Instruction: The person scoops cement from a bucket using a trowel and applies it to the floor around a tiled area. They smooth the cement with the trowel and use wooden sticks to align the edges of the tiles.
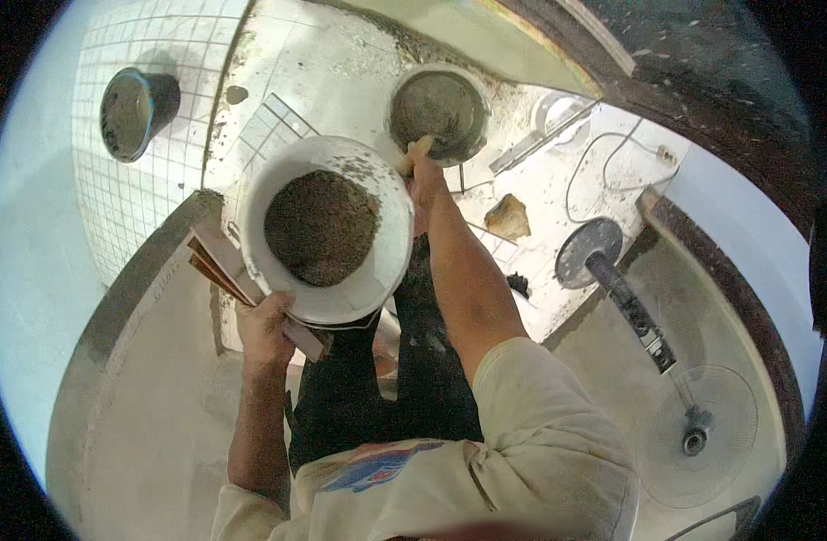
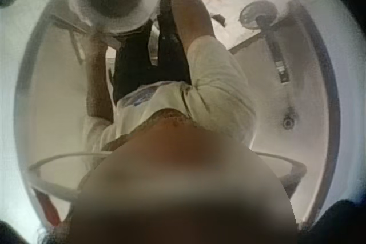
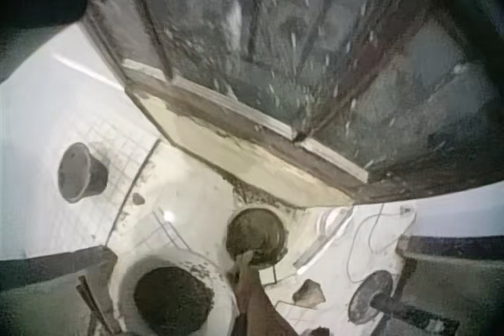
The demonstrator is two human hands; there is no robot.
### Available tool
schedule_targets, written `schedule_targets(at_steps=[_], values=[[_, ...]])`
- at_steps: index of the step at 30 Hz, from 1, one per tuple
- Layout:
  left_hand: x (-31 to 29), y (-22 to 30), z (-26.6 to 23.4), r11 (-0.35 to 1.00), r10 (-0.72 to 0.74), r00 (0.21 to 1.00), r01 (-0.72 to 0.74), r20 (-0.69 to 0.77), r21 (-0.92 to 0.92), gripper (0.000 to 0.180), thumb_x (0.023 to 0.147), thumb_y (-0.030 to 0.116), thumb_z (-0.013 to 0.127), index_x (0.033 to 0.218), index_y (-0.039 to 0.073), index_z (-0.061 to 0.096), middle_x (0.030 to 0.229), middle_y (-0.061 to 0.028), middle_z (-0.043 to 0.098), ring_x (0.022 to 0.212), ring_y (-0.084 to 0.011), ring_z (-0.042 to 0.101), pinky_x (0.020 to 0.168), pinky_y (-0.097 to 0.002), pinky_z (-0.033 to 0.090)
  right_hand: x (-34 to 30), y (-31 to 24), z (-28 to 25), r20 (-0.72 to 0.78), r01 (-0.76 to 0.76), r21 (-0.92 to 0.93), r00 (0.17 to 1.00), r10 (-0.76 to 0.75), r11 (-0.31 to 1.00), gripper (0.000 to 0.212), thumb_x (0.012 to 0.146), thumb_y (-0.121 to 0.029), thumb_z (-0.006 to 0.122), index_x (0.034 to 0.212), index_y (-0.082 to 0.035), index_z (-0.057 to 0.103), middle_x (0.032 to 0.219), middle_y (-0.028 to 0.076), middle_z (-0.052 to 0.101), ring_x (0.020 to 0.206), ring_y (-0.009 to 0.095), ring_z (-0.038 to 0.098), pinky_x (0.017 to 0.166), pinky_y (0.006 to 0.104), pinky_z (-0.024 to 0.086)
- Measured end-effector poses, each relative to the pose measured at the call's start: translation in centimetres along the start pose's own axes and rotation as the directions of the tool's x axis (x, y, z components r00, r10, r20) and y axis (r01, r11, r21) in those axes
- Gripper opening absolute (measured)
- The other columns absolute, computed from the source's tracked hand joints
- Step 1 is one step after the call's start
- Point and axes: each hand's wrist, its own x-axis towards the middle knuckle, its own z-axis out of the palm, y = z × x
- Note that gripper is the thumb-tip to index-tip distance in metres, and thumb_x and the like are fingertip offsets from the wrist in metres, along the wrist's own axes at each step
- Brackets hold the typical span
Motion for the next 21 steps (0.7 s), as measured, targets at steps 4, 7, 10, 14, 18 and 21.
schedule_targets(at_steps=[4,7,10,14,18,21], values=[[1.7,-1.8,0.9,0.997,0.006,1.0,-0.006,-0.009,0.076,0.035,0.075,-0.004,0.064,0.11,-0.002,0.061,0.09,-0.0092,0.066,0.075,-0.0216,0.067,0.064,-0.0352,0.054,-1.9,0.8,-7.1,-0.011,0.124,-0.521,0.988,-0.151,0.845,0.05,0.099,-0.042,0.057,0.105,0.006,0.068,0.092,0.024,0.071,0.086,0.039,0.069,0.077,0.0483,0.055],[6.0,-1.9,0.3,0.98,-0.038,0.994,0.017,0.102,0.198,0.028,0.076,-0.004,0.065,0.103,0.0,0.062,0.084,-0.0078,0.065,0.067,-0.0197,0.064,0.058,-0.0345,0.051,-4.5,-1.7,-15.5,0.16,0.305,-0.699,0.948,-0.274,0.647,0.052,0.1,-0.043,0.055,0.103,0.008,0.068,0.092,0.028,0.07,0.089,0.043,0.069,0.078,0.0518,0.055],[9.6,-4.0,1.5,0.959,-0.112,0.991,0.09,0.068,0.267,0.021,0.077,-0.001,0.066,0.098,0.0,0.061,0.08,-0.0069,0.062,0.064,-0.0193,0.061,0.056,-0.0337,0.049,-5.0,-6.7,-19.0,0.314,0.352,-0.697,0.933,-0.175,0.625,0.057,0.101,-0.046,0.051,0.103,0.009,0.067,0.104,0.033,0.068,0.102,0.048,0.067,0.085,0.0553,0.054],[13.7,-7.2,3.2,0.943,-0.179,0.981,0.149,0.076,0.298,0.018,0.078,0.001,0.068,0.095,0.001,0.061,0.075,-0.005,0.059,0.058,-0.0188,0.058,0.051,-0.0329,0.047,-0.4,-6.4,-18.0,0.016,0.031,-0.65,0.999,-0.027,0.76,0.065,0.099,-0.052,0.053,0.103,0.011,0.066,0.107,0.034,0.067,0.106,0.049,0.066,0.091,0.0555,0.052],[13.7,-8.1,4.3,0.946,-0.215,0.963,0.164,0.163,0.278,0.015,0.077,0.003,0.071,0.09,0.001,0.063,0.073,-0.0052,0.06,0.056,-0.0183,0.057,0.05,-0.0327,0.046,-7.4,-9.8,-16.8,-0.262,0.036,-0.67,0.923,-0.281,0.742,0.076,0.098,-0.058,0.052,0.123,0.014,0.052,0.114,0.038,0.063,0.109,0.053,0.063,0.097,0.0546,0.05],[12.5,-7.5,7.2,0.926,-0.223,0.968,0.174,0.115,0.335,0.01,0.077,0.004,0.071,0.083,-0.001,0.065,0.069,-0.0054,0.058,0.054,-0.0187,0.057,0.049,-0.0327,0.045,-12.8,-8.1,-13.1,-0.23,-0.177,-0.36,0.968,0.097,0.916,0.071,0.098,-0.048,0.057,0.132,0.012,0.043,0.116,0.039,0.061,0.11,0.055,0.061,0.097,0.0554,0.05]])
